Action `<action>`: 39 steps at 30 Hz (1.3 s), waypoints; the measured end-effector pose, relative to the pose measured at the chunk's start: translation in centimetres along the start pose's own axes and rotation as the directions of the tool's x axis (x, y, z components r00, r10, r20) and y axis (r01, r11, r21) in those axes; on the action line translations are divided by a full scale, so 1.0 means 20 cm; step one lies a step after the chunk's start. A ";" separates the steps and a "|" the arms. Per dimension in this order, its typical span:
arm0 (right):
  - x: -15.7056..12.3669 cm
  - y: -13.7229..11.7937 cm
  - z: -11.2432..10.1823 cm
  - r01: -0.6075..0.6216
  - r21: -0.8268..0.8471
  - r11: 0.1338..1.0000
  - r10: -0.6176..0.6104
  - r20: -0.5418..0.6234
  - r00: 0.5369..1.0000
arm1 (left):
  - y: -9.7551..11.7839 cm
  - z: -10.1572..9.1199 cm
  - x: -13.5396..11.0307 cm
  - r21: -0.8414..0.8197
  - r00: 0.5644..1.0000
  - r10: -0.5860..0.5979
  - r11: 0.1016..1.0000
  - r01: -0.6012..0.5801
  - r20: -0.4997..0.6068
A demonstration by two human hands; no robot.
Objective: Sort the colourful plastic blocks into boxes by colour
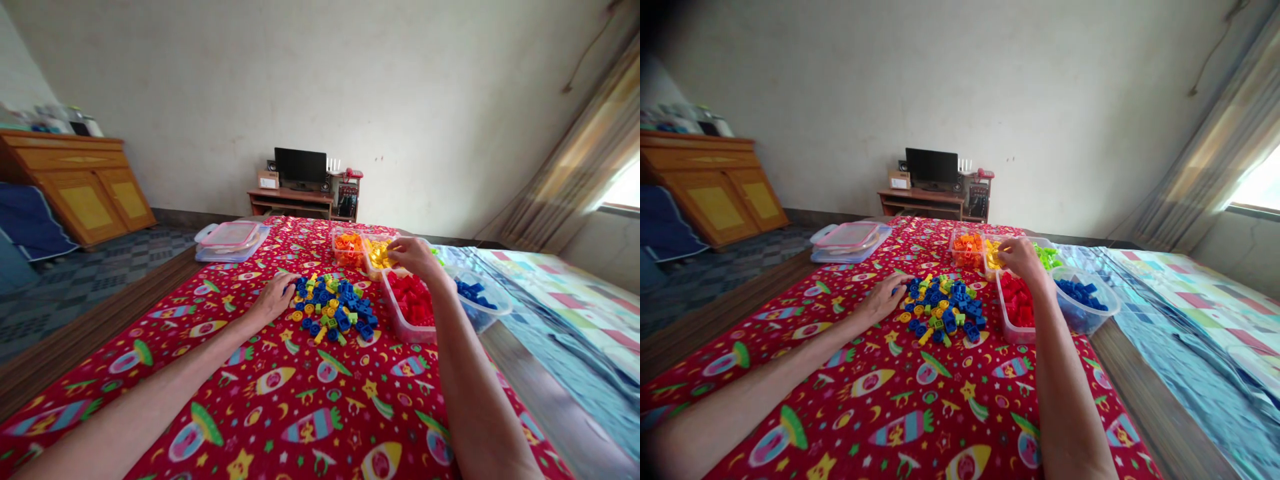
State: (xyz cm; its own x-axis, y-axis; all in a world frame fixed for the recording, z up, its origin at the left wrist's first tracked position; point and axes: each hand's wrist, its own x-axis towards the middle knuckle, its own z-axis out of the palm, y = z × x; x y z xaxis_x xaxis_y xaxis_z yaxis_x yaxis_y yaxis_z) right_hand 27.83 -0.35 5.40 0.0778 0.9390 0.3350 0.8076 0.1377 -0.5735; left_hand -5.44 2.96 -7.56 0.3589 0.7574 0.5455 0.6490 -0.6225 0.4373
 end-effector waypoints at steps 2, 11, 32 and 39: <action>0.06 0.02 0.01 -0.046 0.031 0.998 0.049 -0.105 0.993 | 0.00 0.00 0.00 0.007 1.000 0.022 1.000 -0.022 -0.002; 0.14 0.07 -0.03 -0.047 -0.160 0.986 0.010 -0.221 0.975 | 0.00 0.01 0.00 0.006 1.000 0.028 1.000 -0.028 -0.008; -0.29 -0.35 0.46 0.463 -0.369 0.806 -0.277 0.456 0.846 | 0.09 -0.02 0.02 -0.012 0.993 0.111 0.994 -0.111 0.029; -0.30 -0.32 0.52 0.513 -0.352 0.783 -0.285 0.529 0.799 | 0.07 -0.07 0.03 0.035 0.944 0.177 0.980 -0.194 0.280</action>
State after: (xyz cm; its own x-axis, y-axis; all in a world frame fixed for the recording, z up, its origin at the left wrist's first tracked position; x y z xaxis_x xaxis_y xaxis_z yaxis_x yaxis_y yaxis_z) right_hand 16.03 -3.62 -0.69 -0.4778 0.8777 0.0354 0.8780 0.4785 -0.0141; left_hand -5.22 2.38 -5.62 0.6414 0.6597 0.3917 0.5902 -0.7504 0.2975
